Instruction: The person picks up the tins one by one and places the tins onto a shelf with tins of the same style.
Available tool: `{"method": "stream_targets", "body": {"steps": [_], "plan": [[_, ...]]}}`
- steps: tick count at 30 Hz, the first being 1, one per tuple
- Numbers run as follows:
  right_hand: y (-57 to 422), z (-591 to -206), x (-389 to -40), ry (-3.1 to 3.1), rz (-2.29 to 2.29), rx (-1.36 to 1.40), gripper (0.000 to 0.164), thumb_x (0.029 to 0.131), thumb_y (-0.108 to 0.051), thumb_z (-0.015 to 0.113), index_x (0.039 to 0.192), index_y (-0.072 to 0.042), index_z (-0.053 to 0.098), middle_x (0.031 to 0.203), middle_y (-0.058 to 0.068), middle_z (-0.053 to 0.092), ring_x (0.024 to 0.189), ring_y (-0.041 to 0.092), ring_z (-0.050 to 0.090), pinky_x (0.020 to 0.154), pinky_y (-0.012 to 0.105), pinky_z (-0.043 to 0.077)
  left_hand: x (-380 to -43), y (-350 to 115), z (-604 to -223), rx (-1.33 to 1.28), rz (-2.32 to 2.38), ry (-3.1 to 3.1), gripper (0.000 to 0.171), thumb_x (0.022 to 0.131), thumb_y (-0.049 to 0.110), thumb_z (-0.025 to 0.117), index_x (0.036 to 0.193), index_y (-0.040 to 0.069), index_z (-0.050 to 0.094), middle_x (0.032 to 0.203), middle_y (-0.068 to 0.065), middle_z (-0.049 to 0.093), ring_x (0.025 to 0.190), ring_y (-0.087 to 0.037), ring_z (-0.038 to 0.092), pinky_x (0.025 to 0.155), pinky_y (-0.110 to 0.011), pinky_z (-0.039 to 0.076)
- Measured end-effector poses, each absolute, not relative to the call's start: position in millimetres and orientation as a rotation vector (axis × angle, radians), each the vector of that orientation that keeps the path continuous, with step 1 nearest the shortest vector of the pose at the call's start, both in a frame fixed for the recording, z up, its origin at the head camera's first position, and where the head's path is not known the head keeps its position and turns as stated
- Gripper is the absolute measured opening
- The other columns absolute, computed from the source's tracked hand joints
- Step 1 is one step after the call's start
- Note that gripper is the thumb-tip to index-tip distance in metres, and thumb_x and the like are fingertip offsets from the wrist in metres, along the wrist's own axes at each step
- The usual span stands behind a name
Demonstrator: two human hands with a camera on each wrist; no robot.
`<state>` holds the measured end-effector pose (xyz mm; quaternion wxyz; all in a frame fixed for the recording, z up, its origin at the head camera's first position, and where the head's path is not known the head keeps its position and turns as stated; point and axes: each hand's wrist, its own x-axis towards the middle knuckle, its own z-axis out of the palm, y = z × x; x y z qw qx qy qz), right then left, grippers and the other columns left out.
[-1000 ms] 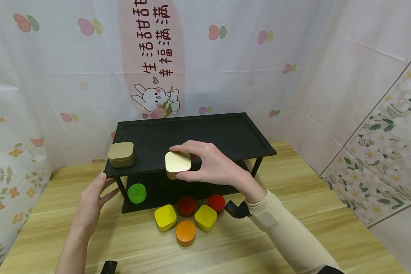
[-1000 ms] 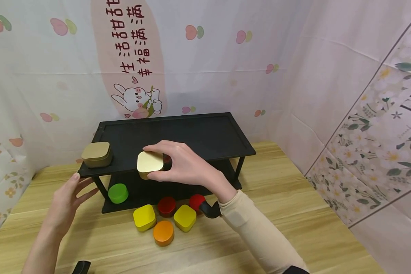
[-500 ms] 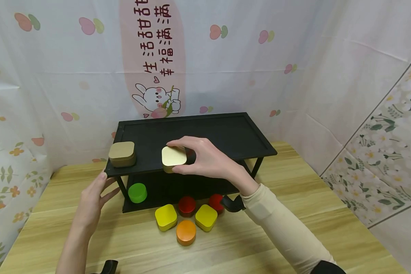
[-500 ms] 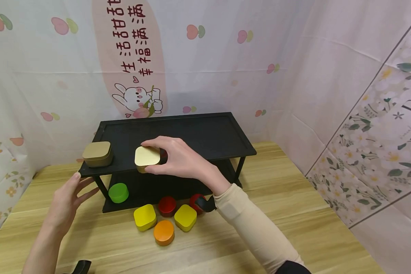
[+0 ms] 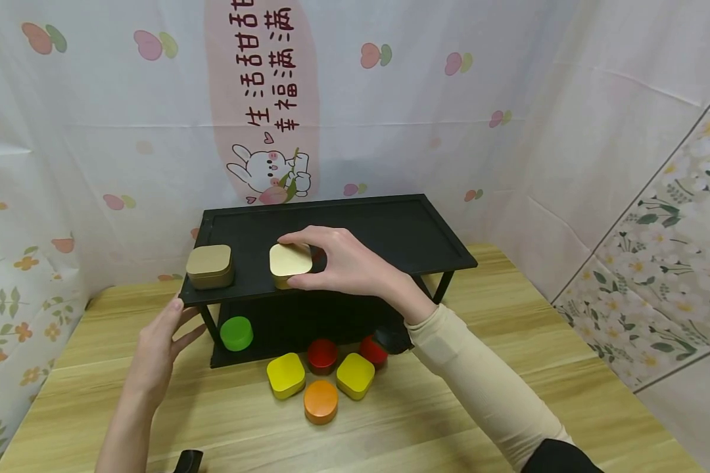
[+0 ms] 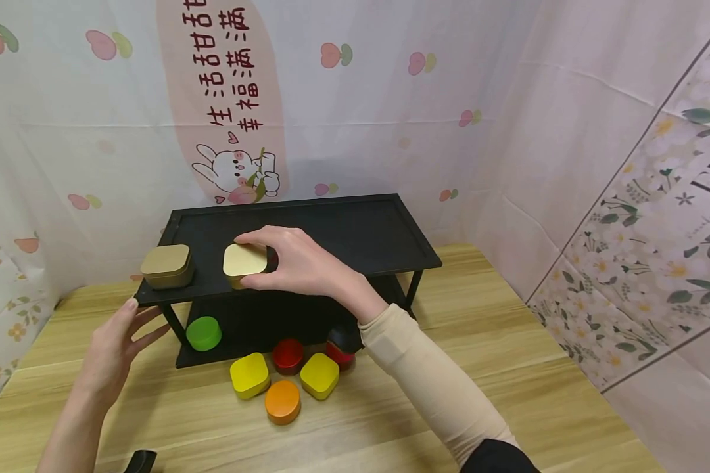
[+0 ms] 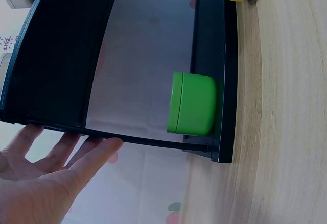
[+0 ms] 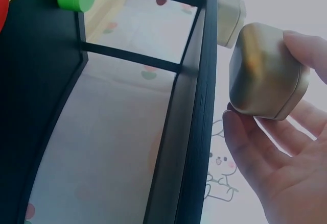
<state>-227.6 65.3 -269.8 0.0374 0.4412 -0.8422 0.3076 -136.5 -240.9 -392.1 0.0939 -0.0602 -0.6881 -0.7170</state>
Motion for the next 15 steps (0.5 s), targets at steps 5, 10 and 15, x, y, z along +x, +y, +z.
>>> {"method": "stream_targets", "body": {"steps": [5, 10, 15], "plan": [[62.7, -268.4, -233.3, -2.617, 0.905, 1.340, 0.059, 0.090, -0.030, 0.081, 0.143, -0.014, 0.061, 0.135, 0.002, 0.066, 0.109, 0.014, 0.059, 0.087, 0.025, 0.061, -136.8, -240.2, -392.3, -0.202, -2.129, -2.025, 0.038, 0.113, 0.033, 0.039, 0.145, 0.024, 0.059, 0.142, 0.017, 0.056, 0.122, 0.003, 0.057, 0.093, -0.015, 0.061], [61.0, -268.3, -237.4, -2.653, 0.903, 1.338, 0.059, 0.091, -0.030, 0.079, 0.144, -0.013, 0.059, 0.139, 0.004, 0.065, 0.112, 0.016, 0.058, 0.090, 0.036, 0.063, -136.7, -239.8, -392.6, -0.209, -2.158, -1.981, 0.038, 0.113, 0.030, 0.040, 0.144, 0.023, 0.060, 0.139, 0.018, 0.058, 0.121, 0.003, 0.059, 0.091, -0.016, 0.062], [58.6, -268.2, -239.5, -2.683, 0.896, 1.343, 0.060, 0.092, -0.031, 0.079, 0.145, -0.014, 0.058, 0.140, 0.003, 0.064, 0.113, 0.014, 0.058, 0.088, 0.027, 0.061, -136.4, -239.8, -392.5, -0.208, -2.161, -1.979, 0.039, 0.113, 0.029, 0.040, 0.146, 0.019, 0.058, 0.136, 0.019, 0.060, 0.120, 0.003, 0.059, 0.091, -0.015, 0.062]]}}
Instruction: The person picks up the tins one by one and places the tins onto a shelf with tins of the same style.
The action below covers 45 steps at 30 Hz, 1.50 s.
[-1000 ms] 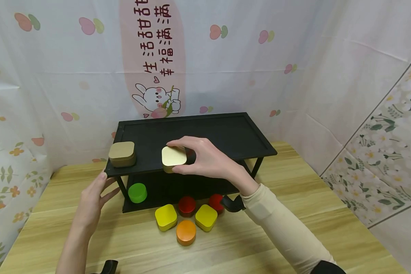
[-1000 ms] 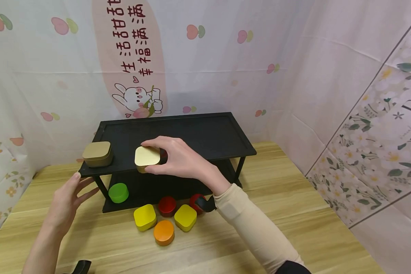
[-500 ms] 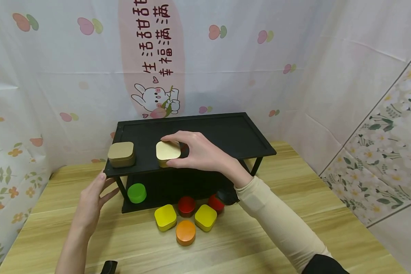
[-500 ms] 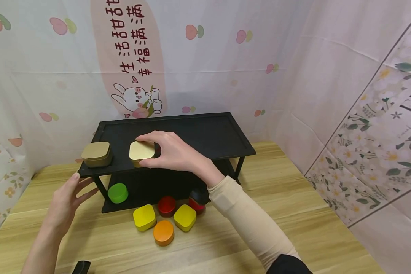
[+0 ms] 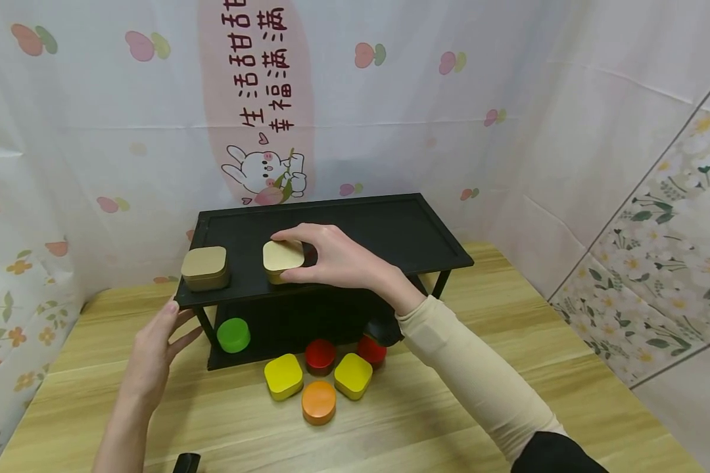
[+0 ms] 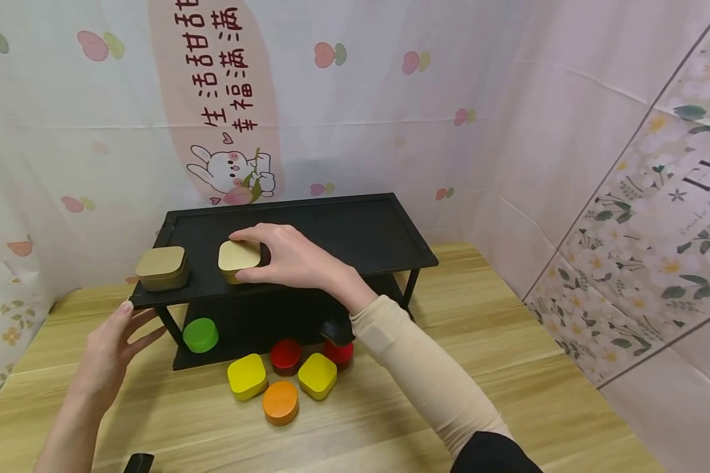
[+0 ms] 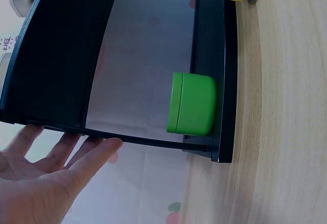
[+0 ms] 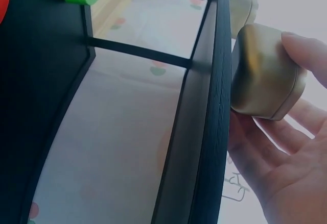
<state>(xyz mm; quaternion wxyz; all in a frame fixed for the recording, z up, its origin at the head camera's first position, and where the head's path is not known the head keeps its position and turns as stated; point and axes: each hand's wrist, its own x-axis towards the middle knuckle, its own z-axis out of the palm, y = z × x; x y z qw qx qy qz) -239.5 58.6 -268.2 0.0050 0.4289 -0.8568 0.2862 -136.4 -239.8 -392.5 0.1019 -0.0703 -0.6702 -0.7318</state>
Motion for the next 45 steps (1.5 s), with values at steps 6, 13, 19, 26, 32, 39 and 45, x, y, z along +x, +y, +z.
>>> {"method": "stream_targets", "body": {"steps": [6, 13, 19, 26, 32, 39, 45], "plan": [[55.1, -268.4, -241.8, -2.693, 0.890, 1.348, 0.060, 0.093, -0.032, 0.078, 0.146, -0.015, 0.057, 0.141, 0.002, 0.062, 0.113, 0.013, 0.057, 0.086, 0.017, 0.056, -136.4, -240.6, -393.4, -0.208, -2.142, -2.003, 0.041, 0.113, 0.029, 0.039, 0.148, 0.017, 0.056, 0.135, 0.021, 0.060, 0.121, 0.004, 0.058, 0.090, -0.014, 0.061], [51.1, -268.2, -244.8, -2.716, 0.894, 1.354, 0.060, 0.093, -0.032, 0.077, 0.147, -0.015, 0.056, 0.144, 0.003, 0.061, 0.116, 0.014, 0.055, 0.093, 0.029, 0.060, -136.7, -241.1, -394.5, -0.216, -2.159, -1.987, 0.039, 0.113, 0.028, 0.039, 0.146, 0.017, 0.058, 0.134, 0.021, 0.061, 0.119, 0.004, 0.060, 0.089, -0.014, 0.061], [49.2, -268.6, -247.3, -2.736, 0.876, 1.361, 0.060, 0.094, -0.032, 0.077, 0.148, -0.015, 0.055, 0.145, 0.003, 0.060, 0.115, 0.015, 0.055, 0.096, 0.035, 0.060, -136.9, -239.9, -393.5, -0.224, -2.165, -1.978, 0.040, 0.113, 0.027, 0.039, 0.146, 0.015, 0.058, 0.134, 0.021, 0.062, 0.119, 0.003, 0.060, 0.089, -0.014, 0.061], [48.5, -269.7, -249.2, -2.761, 0.838, 1.349, 0.060, 0.095, -0.033, 0.076, 0.149, -0.015, 0.055, 0.146, 0.002, 0.060, 0.118, 0.014, 0.056, 0.092, 0.019, 0.055, -136.9, -240.1, -392.8, -0.225, -2.155, -1.992, 0.040, 0.113, 0.028, 0.039, 0.147, 0.015, 0.057, 0.135, 0.020, 0.061, 0.120, 0.004, 0.059, 0.090, -0.014, 0.061], [47.3, -270.2, -250.7, -2.773, 0.840, 1.354, 0.060, 0.096, -0.033, 0.075, 0.149, -0.015, 0.054, 0.146, 0.003, 0.060, 0.118, 0.014, 0.056, 0.092, 0.019, 0.055, -136.9, -240.2, -392.9, -0.220, -2.156, -1.990, 0.040, 0.113, 0.028, 0.039, 0.146, 0.015, 0.057, 0.135, 0.020, 0.061, 0.120, 0.004, 0.059, 0.090, -0.014, 0.061], [46.2, -271.1, -252.1, -2.780, 0.831, 1.356, 0.060, 0.096, -0.033, 0.074, 0.149, -0.016, 0.054, 0.145, 0.003, 0.060, 0.115, 0.014, 0.056, 0.088, 0.017, 0.055, -136.9, -240.4, -393.5, -0.213, -2.163, -1.981, 0.040, 0.113, 0.028, 0.040, 0.147, 0.016, 0.057, 0.135, 0.021, 0.061, 0.120, 0.004, 0.060, 0.090, -0.014, 0.061], [45.2, -272.0, -253.4, -2.786, 0.805, 1.347, 0.060, 0.096, -0.034, 0.074, 0.150, -0.016, 0.053, 0.146, 0.002, 0.060, 0.118, 0.014, 0.055, 0.091, 0.020, 0.054, -137.0, -240.3, -394.0, -0.208, -2.164, -1.978, 0.039, 0.113, 0.028, 0.040, 0.146, 0.017, 0.058, 0.134, 0.021, 0.061, 0.120, 0.004, 0.060, 0.089, -0.014, 0.061]]}}
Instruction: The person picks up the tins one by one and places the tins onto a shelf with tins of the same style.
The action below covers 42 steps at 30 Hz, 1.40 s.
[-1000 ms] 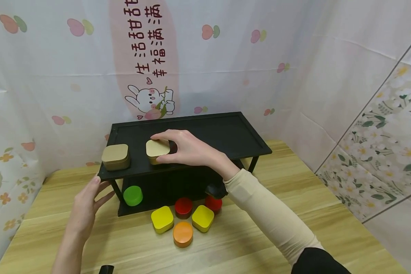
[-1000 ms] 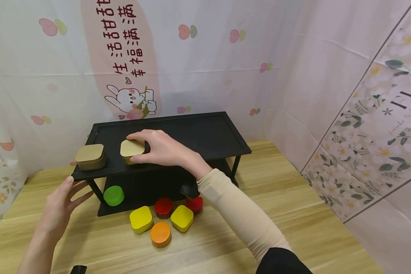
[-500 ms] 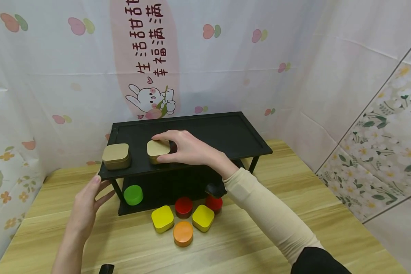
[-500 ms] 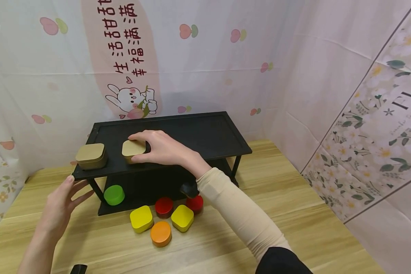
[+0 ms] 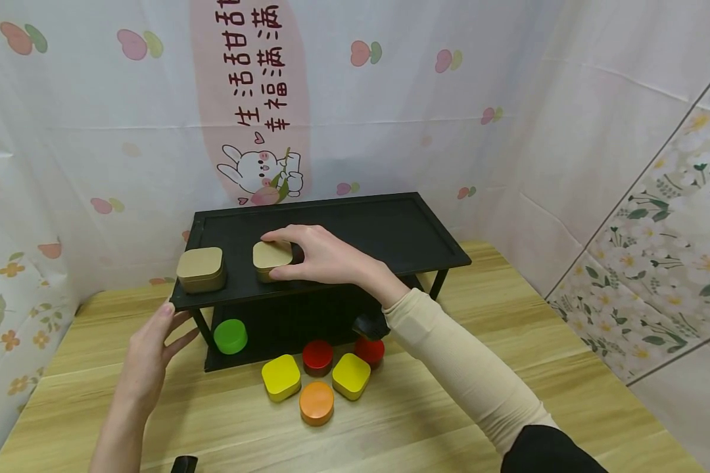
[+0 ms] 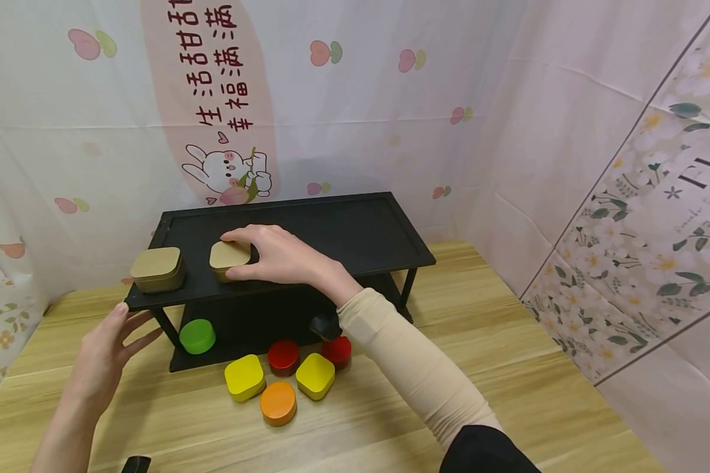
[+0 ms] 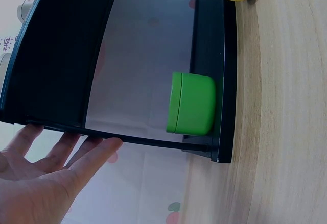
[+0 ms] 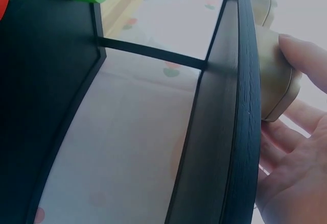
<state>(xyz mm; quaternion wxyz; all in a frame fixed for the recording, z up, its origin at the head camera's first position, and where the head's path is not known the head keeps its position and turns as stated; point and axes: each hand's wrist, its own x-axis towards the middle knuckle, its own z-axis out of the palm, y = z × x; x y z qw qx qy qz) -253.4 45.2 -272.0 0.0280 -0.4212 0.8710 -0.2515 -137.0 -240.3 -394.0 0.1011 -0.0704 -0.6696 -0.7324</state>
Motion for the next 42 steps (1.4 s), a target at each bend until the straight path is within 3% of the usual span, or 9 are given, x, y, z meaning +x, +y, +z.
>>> {"method": "stream_targets", "body": {"steps": [10, 20, 25, 35, 42], "plan": [[45.1, -273.0, -254.2, 2.698, -0.759, -1.294, 0.060, 0.097, -0.035, 0.073, 0.150, -0.015, 0.053, 0.147, 0.003, 0.060, 0.121, 0.015, 0.056, 0.100, 0.025, 0.053, -136.7, -239.3, -393.4, -0.211, -2.164, -1.977, 0.040, 0.113, 0.028, 0.039, 0.147, 0.017, 0.057, 0.135, 0.020, 0.061, 0.120, 0.004, 0.060, 0.090, -0.014, 0.061], [45.7, -274.1, -255.3, 2.673, -0.792, -1.296, 0.058, 0.098, -0.034, 0.072, 0.149, -0.015, 0.054, 0.144, 0.002, 0.061, 0.114, 0.014, 0.056, 0.088, 0.019, 0.052, -136.9, -239.2, -392.7, -0.208, -2.162, -1.984, 0.041, 0.113, 0.028, 0.039, 0.148, 0.016, 0.056, 0.135, 0.021, 0.061, 0.120, 0.004, 0.060, 0.090, -0.014, 0.061], [45.7, -274.0, -255.3, 2.669, -0.782, -1.292, 0.059, 0.098, -0.034, 0.072, 0.151, -0.016, 0.052, 0.143, 0.002, 0.061, 0.113, 0.014, 0.055, 0.088, 0.020, 0.051, -136.6, -239.3, -392.5, -0.203, -2.155, -1.996, 0.041, 0.113, 0.028, 0.039, 0.148, 0.016, 0.056, 0.135, 0.021, 0.061, 0.120, 0.004, 0.059, 0.090, -0.014, 0.061], [44.7, -274.0, -255.0, 2.661, -0.784, -1.275, 0.073, 0.097, -0.035, 0.073, 0.159, -0.016, 0.040, 0.157, 0.004, 0.050, 0.132, 0.017, 0.053, 0.118, 0.033, 0.048, -136.7, -239.5, -392.6, -0.211, -2.159, -1.987, 0.040, 0.113, 0.028, 0.039, 0.148, 0.016, 0.056, 0.135, 0.020, 0.061, 0.120, 0.004, 0.059, 0.090, -0.014, 0.061], [46.7, -276.6, -255.1, 2.648, -0.827, -1.280, 0.084, 0.095, -0.035, 0.075, 0.163, -0.019, 0.028, 0.152, 0.004, 0.055, 0.138, 0.016, 0.051, 0.124, 0.037, 0.044, -136.6, -239.5, -393.1, -0.215, -2.156, -1.989, 0.040, 0.113, 0.028, 0.039, 0.147, 0.018, 0.057, 0.135, 0.021, 0.060, 0.120, 0.004, 0.059, 0.090, -0.014, 0.061]]}}
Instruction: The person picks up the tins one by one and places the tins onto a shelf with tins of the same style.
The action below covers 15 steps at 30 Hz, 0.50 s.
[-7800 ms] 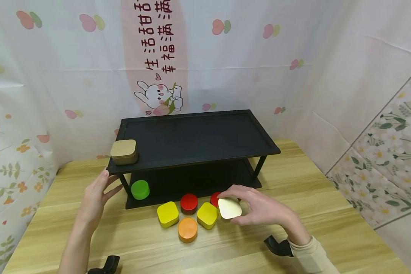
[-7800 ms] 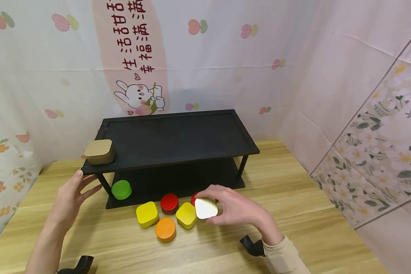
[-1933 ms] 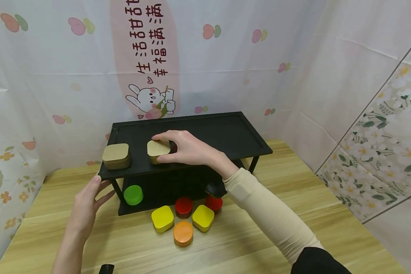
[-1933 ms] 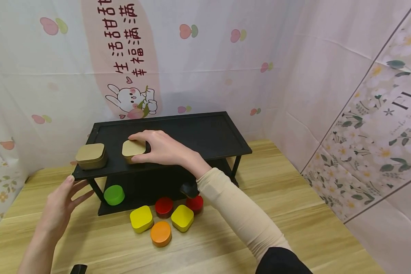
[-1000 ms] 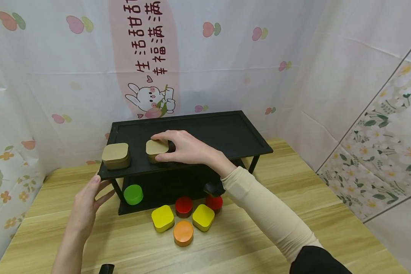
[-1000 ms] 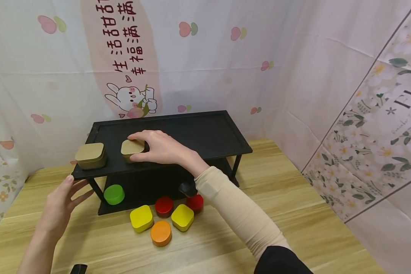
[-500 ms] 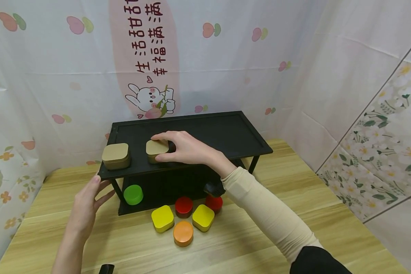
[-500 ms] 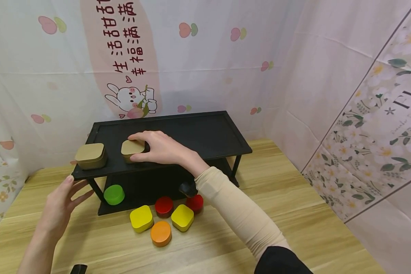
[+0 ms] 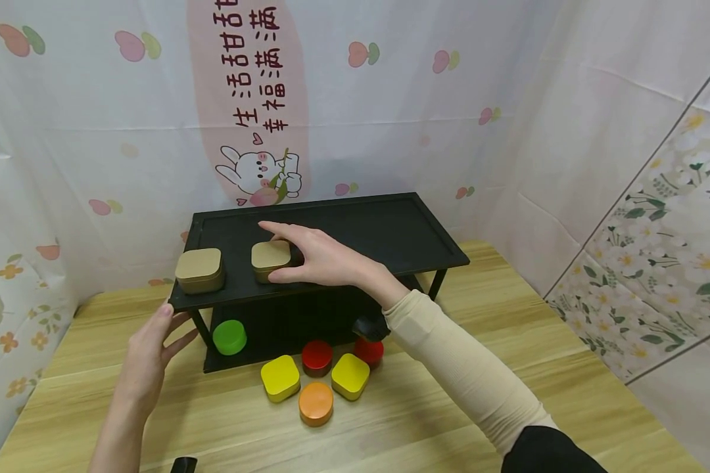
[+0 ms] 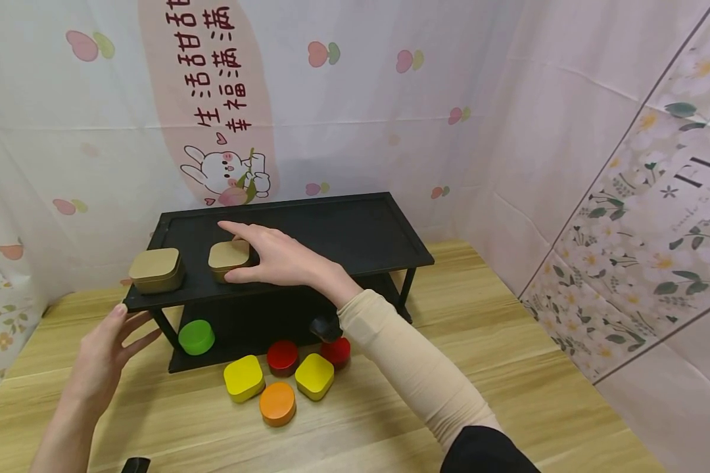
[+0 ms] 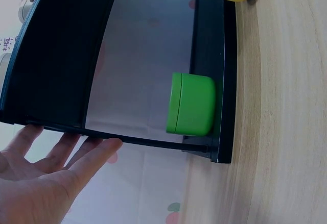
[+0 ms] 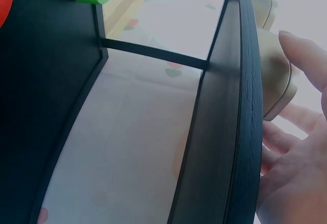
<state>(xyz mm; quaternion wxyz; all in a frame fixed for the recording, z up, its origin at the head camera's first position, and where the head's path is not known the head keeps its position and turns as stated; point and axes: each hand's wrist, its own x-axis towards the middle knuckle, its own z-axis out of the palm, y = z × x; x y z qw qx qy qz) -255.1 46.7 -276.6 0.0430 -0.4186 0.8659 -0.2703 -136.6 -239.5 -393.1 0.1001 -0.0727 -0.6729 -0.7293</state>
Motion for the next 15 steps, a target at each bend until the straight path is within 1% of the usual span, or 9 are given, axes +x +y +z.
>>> {"method": "stream_targets", "body": {"steps": [5, 7, 12, 15], "plan": [[50.0, -277.0, -252.4, 2.656, -0.842, -1.283, 0.085, 0.095, -0.036, 0.076, 0.163, -0.020, 0.028, 0.151, 0.003, 0.056, 0.141, 0.017, 0.049, 0.125, 0.039, 0.043, -136.9, -239.8, -393.0, -0.209, -2.156, -1.990, 0.040, 0.113, 0.028, 0.039, 0.148, 0.017, 0.056, 0.135, 0.021, 0.060, 0.120, 0.004, 0.059, 0.090, -0.014, 0.061], [52.5, -277.2, -249.9, 2.660, -0.856, -1.276, 0.085, 0.095, -0.036, 0.076, 0.163, -0.022, 0.029, 0.152, 0.003, 0.055, 0.141, 0.017, 0.048, 0.123, 0.039, 0.045, -137.0, -239.9, -393.0, -0.206, -2.155, -1.992, 0.040, 0.113, 0.029, 0.039, 0.148, 0.017, 0.056, 0.135, 0.021, 0.060, 0.120, 0.004, 0.059, 0.090, -0.014, 0.061], [60.5, -279.1, -242.4, 2.690, -0.902, -1.253, 0.085, 0.093, -0.036, 0.077, 0.163, -0.024, 0.029, 0.152, 0.002, 0.052, 0.137, 0.017, 0.049, 0.112, 0.038, 0.054, -137.2, -240.1, -393.0, -0.199, -2.142, -2.011, 0.041, 0.113, 0.030, 0.039, 0.148, 0.018, 0.056, 0.136, 0.020, 0.059, 0.121, 0.004, 0.058, 0.090, -0.013, 0.061], [65.3, -280.1, -237.7, 2.705, -0.934, -1.242, 0.084, 0.093, -0.035, 0.077, 0.163, -0.025, 0.031, 0.152, 0.003, 0.051, 0.135, 0.017, 0.050, 0.109, 0.037, 0.056, -137.2, -240.6, -393.4, -0.192, -2.141, -2.013, 0.040, 0.113, 0.030, 0.039, 0.146, 0.020, 0.058, 0.137, 0.019, 0.058, 0.121, 0.004, 0.058, 0.090, -0.013, 0.061]]}}
